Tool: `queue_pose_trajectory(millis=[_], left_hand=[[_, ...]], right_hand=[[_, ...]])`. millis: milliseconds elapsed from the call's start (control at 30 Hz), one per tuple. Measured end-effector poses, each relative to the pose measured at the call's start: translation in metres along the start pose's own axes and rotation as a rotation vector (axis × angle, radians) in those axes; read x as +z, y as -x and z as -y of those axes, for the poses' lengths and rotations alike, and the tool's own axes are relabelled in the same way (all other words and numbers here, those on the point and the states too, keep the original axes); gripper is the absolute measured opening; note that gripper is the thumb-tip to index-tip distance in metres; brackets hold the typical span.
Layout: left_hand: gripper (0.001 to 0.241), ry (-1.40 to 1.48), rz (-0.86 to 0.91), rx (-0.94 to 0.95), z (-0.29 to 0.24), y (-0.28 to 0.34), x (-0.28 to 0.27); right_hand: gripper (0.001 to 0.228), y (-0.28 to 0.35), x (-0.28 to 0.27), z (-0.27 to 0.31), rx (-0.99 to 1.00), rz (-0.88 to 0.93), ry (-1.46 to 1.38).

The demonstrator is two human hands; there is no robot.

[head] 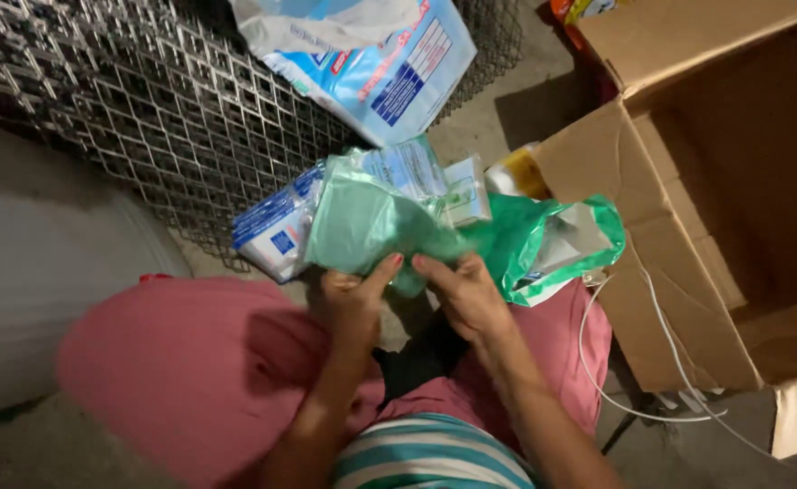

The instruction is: Packing various plastic bags and household supplies into a cardboard box and organizing them on shelves.

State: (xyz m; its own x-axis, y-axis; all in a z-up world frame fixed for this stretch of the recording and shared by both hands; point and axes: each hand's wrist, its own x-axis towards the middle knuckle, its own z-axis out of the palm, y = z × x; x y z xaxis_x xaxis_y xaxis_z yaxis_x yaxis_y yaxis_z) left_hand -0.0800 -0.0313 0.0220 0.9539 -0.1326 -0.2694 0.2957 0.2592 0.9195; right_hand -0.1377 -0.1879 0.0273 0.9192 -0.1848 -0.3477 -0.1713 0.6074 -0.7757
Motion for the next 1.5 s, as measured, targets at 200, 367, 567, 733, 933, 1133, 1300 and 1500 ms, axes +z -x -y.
queue_pose_trajectory(millis=[200,367,567,733,933,1133,1300,1500], left_hand=[[0.034,-0.028,0.482,-0.032,-0.111,0.004,0.049],[0.027,-0.129,0.551,0.025,-0.054,0.009,0.123],[0.043,-0.443,0.57,0.42,-0.055,0.048,0.178],[0.041,-1.104,0.348,0.851,-0.051,0.04,0.175],[0.049,-1.034,0.497,0.622,-0.022,0.017,0.158],[0.054,-0.922,0.516,0.69,-0.038,0.031,0.164],[0.049,-0.927,0.562,0.816,-0.016,0.035,0.161],[0.054,-0.855,0.541,0.791,-0.035,0.033,0.156]], right_hand=[[0.048,0.039,0.003,0.125,-0.11,0.076,-0.08],[0.038,0.072,-0.02,0.161,-0.245,-0.307,0.186],[0.025,0.134,-0.049,0.206,-0.341,-0.656,0.632],[0.039,0.144,-0.065,0.218,-0.268,-0.755,0.795],[0.033,0.116,-0.069,0.201,-0.14,-0.588,0.967],[0.035,0.101,-0.053,0.197,0.089,-0.533,1.344],[0.032,0.049,-0.084,0.161,-0.196,-0.414,1.426],[0.028,0.017,-0.082,0.111,-0.198,-0.554,1.504]])
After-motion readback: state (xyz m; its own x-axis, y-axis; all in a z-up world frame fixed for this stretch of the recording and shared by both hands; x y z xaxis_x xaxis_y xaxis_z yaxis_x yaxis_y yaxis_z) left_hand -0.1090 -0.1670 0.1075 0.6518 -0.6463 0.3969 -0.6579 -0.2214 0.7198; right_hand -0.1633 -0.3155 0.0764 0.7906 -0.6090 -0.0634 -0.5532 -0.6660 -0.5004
